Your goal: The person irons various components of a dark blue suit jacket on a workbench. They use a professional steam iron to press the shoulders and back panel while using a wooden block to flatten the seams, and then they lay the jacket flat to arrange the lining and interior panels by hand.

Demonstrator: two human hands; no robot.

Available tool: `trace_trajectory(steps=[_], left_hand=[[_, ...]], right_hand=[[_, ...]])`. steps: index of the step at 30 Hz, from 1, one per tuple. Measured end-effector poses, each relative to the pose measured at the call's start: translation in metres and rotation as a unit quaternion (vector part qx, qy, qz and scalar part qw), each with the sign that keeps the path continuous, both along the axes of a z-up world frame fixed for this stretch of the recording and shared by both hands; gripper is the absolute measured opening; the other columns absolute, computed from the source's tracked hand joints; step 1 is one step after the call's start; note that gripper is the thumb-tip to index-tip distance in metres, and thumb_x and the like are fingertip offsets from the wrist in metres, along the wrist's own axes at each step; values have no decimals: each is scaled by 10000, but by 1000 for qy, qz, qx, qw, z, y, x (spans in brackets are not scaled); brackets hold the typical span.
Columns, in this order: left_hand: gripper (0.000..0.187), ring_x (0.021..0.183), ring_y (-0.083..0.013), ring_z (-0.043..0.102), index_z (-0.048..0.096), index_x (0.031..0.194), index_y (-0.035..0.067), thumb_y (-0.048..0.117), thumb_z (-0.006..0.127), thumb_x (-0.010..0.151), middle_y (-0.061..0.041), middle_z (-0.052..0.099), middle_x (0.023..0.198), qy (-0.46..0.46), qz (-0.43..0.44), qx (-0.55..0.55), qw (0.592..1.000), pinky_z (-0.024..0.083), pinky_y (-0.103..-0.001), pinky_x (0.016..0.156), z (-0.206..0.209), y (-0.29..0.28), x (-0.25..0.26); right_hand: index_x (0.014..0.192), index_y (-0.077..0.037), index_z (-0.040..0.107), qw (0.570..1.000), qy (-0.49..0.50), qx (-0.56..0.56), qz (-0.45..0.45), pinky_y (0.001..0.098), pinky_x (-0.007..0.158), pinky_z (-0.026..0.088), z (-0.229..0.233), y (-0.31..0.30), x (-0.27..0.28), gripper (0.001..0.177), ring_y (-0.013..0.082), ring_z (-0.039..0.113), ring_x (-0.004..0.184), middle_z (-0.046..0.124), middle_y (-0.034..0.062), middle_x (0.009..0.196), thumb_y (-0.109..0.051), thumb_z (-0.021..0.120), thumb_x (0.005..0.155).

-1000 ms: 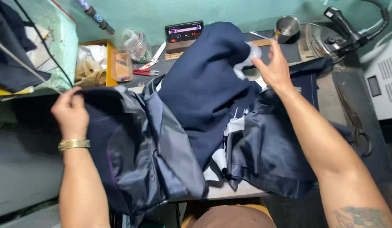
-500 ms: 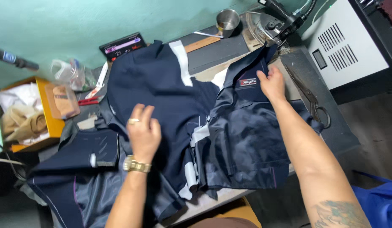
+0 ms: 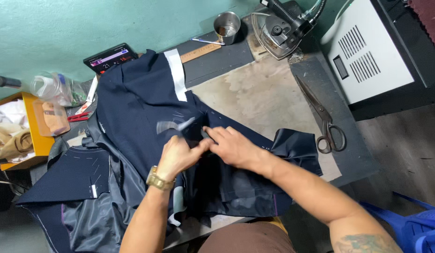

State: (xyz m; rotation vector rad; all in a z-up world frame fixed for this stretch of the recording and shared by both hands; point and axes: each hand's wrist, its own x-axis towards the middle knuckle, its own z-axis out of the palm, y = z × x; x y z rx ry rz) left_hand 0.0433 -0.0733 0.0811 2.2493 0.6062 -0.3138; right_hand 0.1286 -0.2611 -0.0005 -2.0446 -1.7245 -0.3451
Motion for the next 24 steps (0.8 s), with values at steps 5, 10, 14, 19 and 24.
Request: trace_trajectory(steps=[5,10,14,19,24], left_hand=[[405,328,-327,600,628,666,0,299,701,930,-221,591,505,-226,394,-298,839,514,-424,347,11,-11,25],[536,469,-462,678,595,892,-187,316,776,871,-357,589,603,-383,579,-389,605,602,-633,461,-10,0,102],[517,1166,-532,612,573,1234,-197,199,742,948,-437,592,1223,-470,298,-299,775,548,-604,982,-72,14,129],[165,958,-301,755,764,1087,80,176,649,1017,-112,775,1011,-420,90,19,903,597,-398,848,-78,-48,6],[730,1432,-414,433,588,1386,113,486,802,796,-247,477,1512,-175,-150,233,945,294,-575,1176,-123,-129,-108]], right_hand=[[1344,-117,575,979,57,-114,-162,489,951,447,-1,-79,21,460,326,620,1162,657,166,1238,-287,593,916],[967,-95,735,852,340,-231,-324,482,747,549,-10,-118,85,305,396,739,911,765,166,877,-365,598,1011],[1220,-173,614,844,331,-127,-403,537,840,529,-23,-115,133,372,405,704,1017,739,175,991,-504,583,1054],[1448,-80,608,913,127,-102,-373,538,945,474,-36,-130,100,851,420,606,1208,640,200,1343,-713,682,884],[1331,24,653,967,25,11,-253,501,1080,345,-50,-102,72,828,385,499,1333,557,251,1460,-658,752,873]])
